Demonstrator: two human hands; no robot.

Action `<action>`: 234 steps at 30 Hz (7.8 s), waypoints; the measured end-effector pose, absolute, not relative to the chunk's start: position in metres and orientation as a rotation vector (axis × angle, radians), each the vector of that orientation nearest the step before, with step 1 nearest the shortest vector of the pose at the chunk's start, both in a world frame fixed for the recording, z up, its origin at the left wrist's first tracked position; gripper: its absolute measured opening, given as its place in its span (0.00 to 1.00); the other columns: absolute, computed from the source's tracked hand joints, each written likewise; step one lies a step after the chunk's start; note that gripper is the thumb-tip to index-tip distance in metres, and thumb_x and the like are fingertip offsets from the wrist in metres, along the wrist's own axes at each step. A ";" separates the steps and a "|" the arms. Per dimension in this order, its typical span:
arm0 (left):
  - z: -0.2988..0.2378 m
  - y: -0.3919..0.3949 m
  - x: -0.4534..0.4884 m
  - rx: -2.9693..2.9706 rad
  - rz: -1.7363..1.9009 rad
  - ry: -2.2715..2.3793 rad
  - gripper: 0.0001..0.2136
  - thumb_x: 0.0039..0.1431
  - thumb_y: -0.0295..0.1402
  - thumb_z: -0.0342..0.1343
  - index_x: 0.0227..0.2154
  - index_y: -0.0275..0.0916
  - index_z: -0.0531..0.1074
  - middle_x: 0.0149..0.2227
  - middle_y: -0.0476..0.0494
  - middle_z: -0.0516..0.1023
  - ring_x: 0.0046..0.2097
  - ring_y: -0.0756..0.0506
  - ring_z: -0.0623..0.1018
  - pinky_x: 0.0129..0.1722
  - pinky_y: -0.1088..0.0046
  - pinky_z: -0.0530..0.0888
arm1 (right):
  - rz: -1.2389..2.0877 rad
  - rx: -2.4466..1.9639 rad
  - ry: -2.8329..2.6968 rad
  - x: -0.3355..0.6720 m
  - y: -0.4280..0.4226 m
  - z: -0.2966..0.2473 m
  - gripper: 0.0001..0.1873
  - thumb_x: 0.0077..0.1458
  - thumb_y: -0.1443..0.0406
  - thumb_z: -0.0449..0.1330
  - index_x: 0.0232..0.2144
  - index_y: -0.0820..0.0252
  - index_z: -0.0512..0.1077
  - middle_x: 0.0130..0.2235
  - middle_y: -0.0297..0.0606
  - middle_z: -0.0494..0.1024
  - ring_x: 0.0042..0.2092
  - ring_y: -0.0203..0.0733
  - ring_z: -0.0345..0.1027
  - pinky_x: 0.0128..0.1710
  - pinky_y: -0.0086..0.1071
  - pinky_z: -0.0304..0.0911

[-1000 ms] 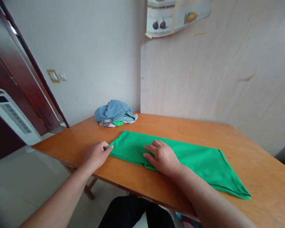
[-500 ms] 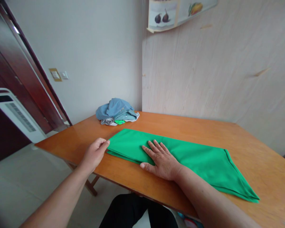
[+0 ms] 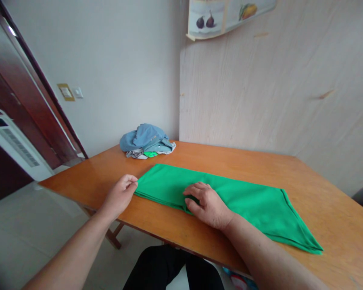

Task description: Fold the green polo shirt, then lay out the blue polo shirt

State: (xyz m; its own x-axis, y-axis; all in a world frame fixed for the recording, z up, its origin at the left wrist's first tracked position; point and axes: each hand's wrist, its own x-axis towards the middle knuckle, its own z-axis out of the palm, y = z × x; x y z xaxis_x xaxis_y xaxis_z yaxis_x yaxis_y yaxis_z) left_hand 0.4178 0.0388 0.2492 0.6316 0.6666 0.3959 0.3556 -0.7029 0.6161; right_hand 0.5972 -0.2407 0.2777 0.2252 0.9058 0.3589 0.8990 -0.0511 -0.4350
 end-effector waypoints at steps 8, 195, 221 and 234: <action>0.278 -0.018 0.427 2.667 0.933 0.254 0.06 0.61 0.29 0.53 0.40 0.42 0.70 0.43 0.43 0.76 0.48 0.41 0.75 0.50 0.62 0.70 | 0.079 -2.008 -1.607 0.596 -0.242 0.281 0.08 0.55 0.66 0.60 0.39 0.56 0.74 0.37 0.37 0.74 0.40 0.42 0.68 0.40 0.34 0.64; 0.265 -0.086 0.557 2.993 0.020 -0.217 0.53 0.50 0.71 0.43 0.71 0.40 0.46 0.73 0.37 0.44 0.73 0.32 0.44 0.68 0.42 0.42 | 0.081 -2.697 -0.985 0.641 -0.258 0.261 0.46 0.64 0.41 0.40 0.71 0.68 0.47 0.72 0.49 0.47 0.73 0.51 0.34 0.70 0.50 0.29; 0.266 -0.084 0.558 3.013 -0.021 -0.179 0.53 0.51 0.71 0.41 0.72 0.41 0.42 0.73 0.40 0.41 0.73 0.33 0.42 0.68 0.42 0.41 | 0.064 -2.888 -0.575 0.661 -0.319 0.258 0.53 0.61 0.35 0.37 0.71 0.70 0.44 0.73 0.52 0.41 0.73 0.53 0.30 0.69 0.51 0.30; 0.262 -0.082 0.560 3.030 -0.029 -0.179 0.54 0.51 0.72 0.39 0.72 0.40 0.41 0.73 0.41 0.39 0.73 0.34 0.42 0.68 0.42 0.39 | 0.013 -2.980 -0.343 0.685 -0.356 0.251 0.54 0.60 0.35 0.36 0.71 0.72 0.45 0.72 0.55 0.42 0.73 0.55 0.31 0.68 0.52 0.29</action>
